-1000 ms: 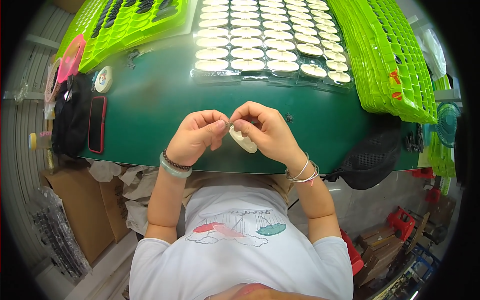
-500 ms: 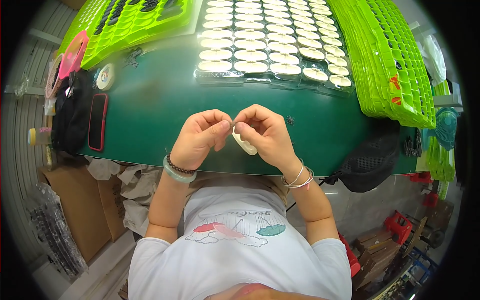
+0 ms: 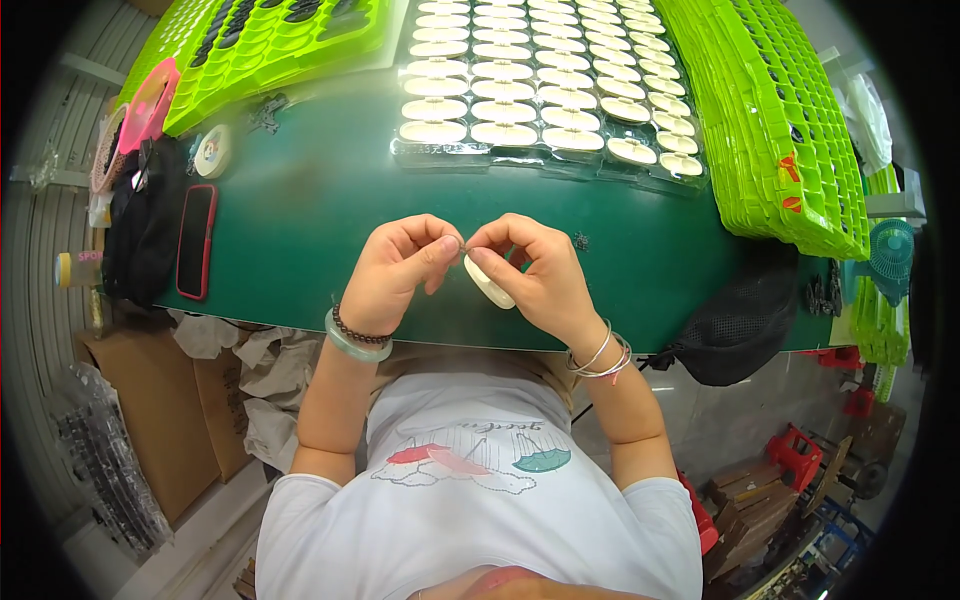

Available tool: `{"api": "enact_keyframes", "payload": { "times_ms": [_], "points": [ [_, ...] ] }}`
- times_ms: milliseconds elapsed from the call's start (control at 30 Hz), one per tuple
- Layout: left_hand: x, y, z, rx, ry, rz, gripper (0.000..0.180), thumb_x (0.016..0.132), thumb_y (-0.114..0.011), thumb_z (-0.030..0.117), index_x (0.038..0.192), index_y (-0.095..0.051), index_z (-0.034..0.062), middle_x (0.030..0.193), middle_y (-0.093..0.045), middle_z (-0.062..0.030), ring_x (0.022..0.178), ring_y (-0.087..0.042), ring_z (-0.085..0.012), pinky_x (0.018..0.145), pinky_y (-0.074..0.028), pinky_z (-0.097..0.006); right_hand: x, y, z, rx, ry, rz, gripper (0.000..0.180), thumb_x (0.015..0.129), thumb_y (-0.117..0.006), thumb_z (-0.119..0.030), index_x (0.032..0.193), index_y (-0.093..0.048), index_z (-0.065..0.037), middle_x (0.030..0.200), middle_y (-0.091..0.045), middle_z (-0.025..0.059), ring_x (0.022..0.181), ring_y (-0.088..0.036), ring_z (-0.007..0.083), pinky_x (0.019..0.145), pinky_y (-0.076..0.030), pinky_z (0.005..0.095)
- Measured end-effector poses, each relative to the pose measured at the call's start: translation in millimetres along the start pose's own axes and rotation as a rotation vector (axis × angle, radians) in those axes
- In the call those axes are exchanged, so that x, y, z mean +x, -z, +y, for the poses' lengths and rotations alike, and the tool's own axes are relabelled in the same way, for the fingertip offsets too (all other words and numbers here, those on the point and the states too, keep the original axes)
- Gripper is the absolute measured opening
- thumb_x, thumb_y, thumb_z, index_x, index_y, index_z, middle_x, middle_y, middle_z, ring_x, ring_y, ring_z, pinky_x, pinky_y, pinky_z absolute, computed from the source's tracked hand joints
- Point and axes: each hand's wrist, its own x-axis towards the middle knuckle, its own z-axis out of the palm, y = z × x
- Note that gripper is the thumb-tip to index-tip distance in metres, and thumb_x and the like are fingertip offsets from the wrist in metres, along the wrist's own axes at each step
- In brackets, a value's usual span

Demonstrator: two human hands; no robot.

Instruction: The person assembles small metal pins into oval plastic components by hand at a manufacturing workbench.

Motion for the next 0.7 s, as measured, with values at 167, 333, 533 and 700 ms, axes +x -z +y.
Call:
{"api": "enact_keyframes", "payload": {
  "times_ms": [167, 333, 533, 700],
  "points": [
    [0.7, 3.3, -1.1, 0.007, 0.017, -0.021, 0.020, 0.096, -0.062, 0.021, 0.093, -0.064, 0.0012, 0.078, -0.058, 0.0012, 0.062, -0.047, -0.0055, 0.056, -0.038, -0.020, 2.6, 0.7, -4.3, -0.196, 0.136, 0.008, 0.005, 0.086, -0.067, -0.006, 0.088, -0.066, -0.002, 0.078, -0.063, 0.0069, 0.063, -0.059, 0.0178, 0.058, -0.048, 0.0293],
    [0.6, 1.8, -0.1, -0.028, 0.054, -0.046, 0.021, 0.097, -0.061, 0.022, 0.092, -0.062, 0.0021, 0.076, -0.055, 0.0022, 0.062, -0.046, -0.0056, 0.056, -0.038, -0.021, 1.5, -1.1, -3.1, -0.230, 0.184, 0.035, 0.005, 0.086, -0.067, -0.006, 0.088, -0.066, -0.001, 0.079, -0.063, 0.0074, 0.064, -0.060, 0.0178, 0.059, -0.048, 0.0299],
    [0.6, -0.9, -3.6, -0.116, 0.066, -0.055, 0.021, 0.098, -0.060, 0.024, 0.093, -0.060, 0.0030, 0.074, -0.053, 0.0031, 0.061, -0.045, -0.0056, 0.056, -0.037, -0.021, 1.8, -1.1, -4.5, -0.169, 0.141, 0.033, 0.006, 0.085, -0.068, -0.007, 0.088, -0.066, -0.001, 0.078, -0.064, 0.0076, 0.064, -0.060, 0.0172, 0.058, -0.047, 0.0290],
    [-0.9, -4.8, -4.4, 0.008, -0.040, -0.016, 0.020, 0.099, -0.059, 0.022, 0.093, -0.059, 0.0038, 0.074, -0.052, 0.0039, 0.062, -0.045, -0.0051, 0.057, -0.037, -0.020, 4.5, 6.5, -7.8, -0.110, 0.061, -0.054, 0.009, 0.085, -0.068, -0.010, 0.088, -0.067, -0.001, 0.077, -0.064, 0.0065, 0.064, -0.060, 0.0141, 0.056, -0.045, 0.0259]
  ]
}}
